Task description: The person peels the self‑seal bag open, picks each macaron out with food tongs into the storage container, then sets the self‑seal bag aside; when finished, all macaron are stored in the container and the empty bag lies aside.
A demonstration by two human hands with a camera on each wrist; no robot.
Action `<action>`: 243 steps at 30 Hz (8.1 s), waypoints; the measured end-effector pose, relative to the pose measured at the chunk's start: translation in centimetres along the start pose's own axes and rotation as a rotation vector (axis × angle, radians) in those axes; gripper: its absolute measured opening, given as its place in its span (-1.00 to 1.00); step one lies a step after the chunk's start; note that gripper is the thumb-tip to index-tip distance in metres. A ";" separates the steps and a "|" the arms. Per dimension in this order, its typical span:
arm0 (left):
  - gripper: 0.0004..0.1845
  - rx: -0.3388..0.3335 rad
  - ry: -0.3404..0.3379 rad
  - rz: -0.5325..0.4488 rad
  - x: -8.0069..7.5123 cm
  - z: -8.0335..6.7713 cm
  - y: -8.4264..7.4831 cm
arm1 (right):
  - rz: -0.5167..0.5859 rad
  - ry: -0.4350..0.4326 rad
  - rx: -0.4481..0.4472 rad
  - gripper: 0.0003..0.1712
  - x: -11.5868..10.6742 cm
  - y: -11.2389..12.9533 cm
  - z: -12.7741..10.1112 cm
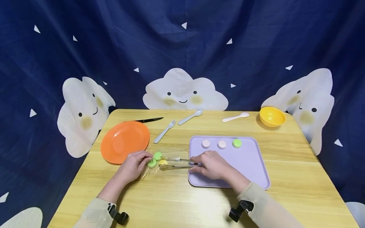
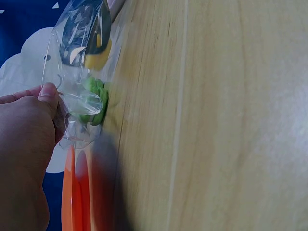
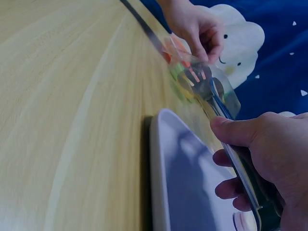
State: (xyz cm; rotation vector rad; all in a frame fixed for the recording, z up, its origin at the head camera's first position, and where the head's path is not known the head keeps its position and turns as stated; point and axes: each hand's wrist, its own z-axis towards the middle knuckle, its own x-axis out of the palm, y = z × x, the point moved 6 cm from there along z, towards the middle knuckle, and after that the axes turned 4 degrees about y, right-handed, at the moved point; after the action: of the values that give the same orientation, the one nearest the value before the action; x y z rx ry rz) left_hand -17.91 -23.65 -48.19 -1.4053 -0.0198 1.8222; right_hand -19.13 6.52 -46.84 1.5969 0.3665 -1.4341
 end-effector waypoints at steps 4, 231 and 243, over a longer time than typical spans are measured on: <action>-0.84 0.001 -0.003 -0.004 0.1 -0.1 0.1 | 0.000 -0.017 0.008 -0.85 -0.8 -0.7 -1.1; -0.88 0.012 -0.034 -0.094 -0.1 0.1 0.7 | -0.043 -0.064 0.036 -0.76 -1.5 -0.8 -2.0; -0.77 0.050 -0.089 -0.111 0.0 0.3 0.2 | -0.053 -0.017 0.034 -0.77 0.3 0.5 1.3</action>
State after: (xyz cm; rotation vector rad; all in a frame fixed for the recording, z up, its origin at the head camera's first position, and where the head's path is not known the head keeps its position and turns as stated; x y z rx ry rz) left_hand -18.24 -23.64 -48.12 -1.2627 -0.0957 1.7801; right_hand -19.45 5.13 -46.76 1.6120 0.3791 -1.5005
